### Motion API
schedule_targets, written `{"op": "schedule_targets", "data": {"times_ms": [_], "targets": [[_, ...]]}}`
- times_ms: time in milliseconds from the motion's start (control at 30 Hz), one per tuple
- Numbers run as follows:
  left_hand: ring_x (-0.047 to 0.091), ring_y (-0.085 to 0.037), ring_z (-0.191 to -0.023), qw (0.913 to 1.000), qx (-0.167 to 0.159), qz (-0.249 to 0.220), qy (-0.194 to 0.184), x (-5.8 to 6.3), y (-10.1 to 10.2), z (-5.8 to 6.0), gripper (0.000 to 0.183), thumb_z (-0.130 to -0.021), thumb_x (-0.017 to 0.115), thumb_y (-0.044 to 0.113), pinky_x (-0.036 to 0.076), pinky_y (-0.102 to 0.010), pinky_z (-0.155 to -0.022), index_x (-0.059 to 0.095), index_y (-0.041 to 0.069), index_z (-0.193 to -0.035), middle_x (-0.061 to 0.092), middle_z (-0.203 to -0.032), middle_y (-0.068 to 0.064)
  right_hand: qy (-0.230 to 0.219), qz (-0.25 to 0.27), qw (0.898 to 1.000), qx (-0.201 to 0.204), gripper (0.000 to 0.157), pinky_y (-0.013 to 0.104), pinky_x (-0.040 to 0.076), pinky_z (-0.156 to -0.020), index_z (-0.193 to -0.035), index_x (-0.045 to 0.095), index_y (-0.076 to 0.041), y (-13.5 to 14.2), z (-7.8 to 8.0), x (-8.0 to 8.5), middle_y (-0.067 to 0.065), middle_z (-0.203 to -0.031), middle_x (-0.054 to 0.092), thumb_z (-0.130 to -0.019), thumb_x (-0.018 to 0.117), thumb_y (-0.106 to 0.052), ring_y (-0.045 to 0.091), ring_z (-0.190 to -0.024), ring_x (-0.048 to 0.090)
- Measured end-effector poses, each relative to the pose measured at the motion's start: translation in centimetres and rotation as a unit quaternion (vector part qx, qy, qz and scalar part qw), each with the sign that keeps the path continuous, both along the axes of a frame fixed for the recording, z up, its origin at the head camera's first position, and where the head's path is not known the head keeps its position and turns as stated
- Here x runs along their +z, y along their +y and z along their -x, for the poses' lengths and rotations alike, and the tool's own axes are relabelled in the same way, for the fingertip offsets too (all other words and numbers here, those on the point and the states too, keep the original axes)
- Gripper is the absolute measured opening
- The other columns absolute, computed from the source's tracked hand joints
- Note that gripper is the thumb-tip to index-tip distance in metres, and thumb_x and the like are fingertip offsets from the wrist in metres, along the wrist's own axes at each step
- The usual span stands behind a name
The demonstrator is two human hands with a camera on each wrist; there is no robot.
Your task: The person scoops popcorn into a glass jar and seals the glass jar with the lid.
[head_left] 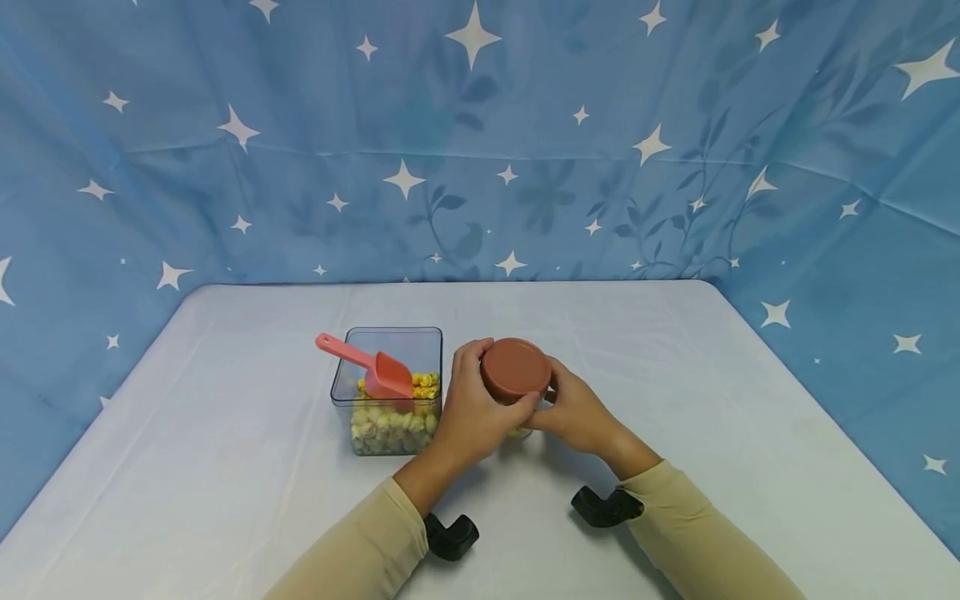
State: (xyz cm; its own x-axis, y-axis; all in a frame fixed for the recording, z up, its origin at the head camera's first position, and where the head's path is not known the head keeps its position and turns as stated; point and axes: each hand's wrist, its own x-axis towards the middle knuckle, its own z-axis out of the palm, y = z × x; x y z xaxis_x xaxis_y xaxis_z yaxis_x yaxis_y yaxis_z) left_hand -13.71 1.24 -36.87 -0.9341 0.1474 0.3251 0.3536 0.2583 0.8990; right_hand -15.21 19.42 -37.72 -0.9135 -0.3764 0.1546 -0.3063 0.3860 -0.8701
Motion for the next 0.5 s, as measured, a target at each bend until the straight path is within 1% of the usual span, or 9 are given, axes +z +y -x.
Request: {"op": "schedule_targets", "data": {"times_ms": [100,167,233,333,400,500], "targets": [[0.046,-0.029,-0.128,0.9998,-0.013,0.011,0.006,0.08,-0.15,-0.06,0.093,-0.082,0.080,0.032,0.047,-0.050,-0.099,0.028,0.003,-0.153,0.028,-0.155,-0.012,0.005,0.001,1.000,0.000,0.077,0.052,0.043,-0.104,-0.148,0.038,0.000,0.06,0.02,-0.03,0.014,-0.141,0.051,-0.085,0.080,-0.014,0.032,-0.129,0.050],[0.044,-0.028,-0.130,0.9999,-0.009,0.011,-0.003,0.11,-0.14,-0.11,0.099,-0.080,0.083,0.034,0.045,-0.051,-0.100,0.026,0.005,-0.155,0.023,-0.157,-0.009,0.006,0.002,1.000,0.001,0.077,0.052,0.044,-0.104,-0.149,0.038,0.001,0.09,0.07,-0.09,0.015,-0.141,0.051,-0.086,0.079,-0.014,0.032,-0.129,0.050],[0.043,-0.028,-0.130,0.9999,0.000,0.005,-0.011,0.10,-0.04,-0.11,0.102,-0.076,0.087,0.035,0.045,-0.051,-0.100,0.028,0.006,-0.154,0.023,-0.156,-0.008,0.005,0.003,1.000,0.001,0.078,0.052,0.044,-0.104,-0.150,0.036,0.001,0.08,0.09,-0.11,0.016,-0.142,0.050,-0.086,0.079,-0.013,0.033,-0.129,0.050],[0.047,-0.026,-0.125,0.9999,0.014,0.003,-0.009,0.05,0.18,0.01,0.096,-0.075,0.089,0.032,0.047,-0.048,-0.098,0.035,0.005,-0.148,0.031,-0.149,-0.009,-0.001,0.004,1.000,0.001,0.080,0.051,0.044,-0.104,-0.150,0.035,0.001,0.04,0.08,-0.07,0.016,-0.142,0.049,-0.085,0.080,-0.013,0.034,-0.130,0.049],[0.048,-0.026,-0.123,0.9999,0.015,0.005,0.000,0.04,0.25,0.09,0.089,-0.076,0.088,0.029,0.049,-0.046,-0.096,0.037,0.003,-0.145,0.034,-0.146,-0.010,-0.005,0.006,1.000,0.002,0.080,0.051,0.044,-0.104,-0.150,0.035,0.000,-0.02,0.06,0.01,0.016,-0.143,0.049,-0.084,0.080,-0.012,0.033,-0.130,0.049],[0.049,-0.027,-0.122,0.9997,0.012,0.016,0.016,0.08,0.19,0.19,0.085,-0.079,0.084,0.027,0.049,-0.046,-0.095,0.038,0.001,-0.145,0.035,-0.146,-0.011,-0.005,0.008,1.000,0.003,0.080,0.051,0.043,-0.105,-0.150,0.036,0.000,-0.12,0.04,0.12,0.015,-0.142,0.049,-0.083,0.080,-0.012,0.032,-0.130,0.049]]}}
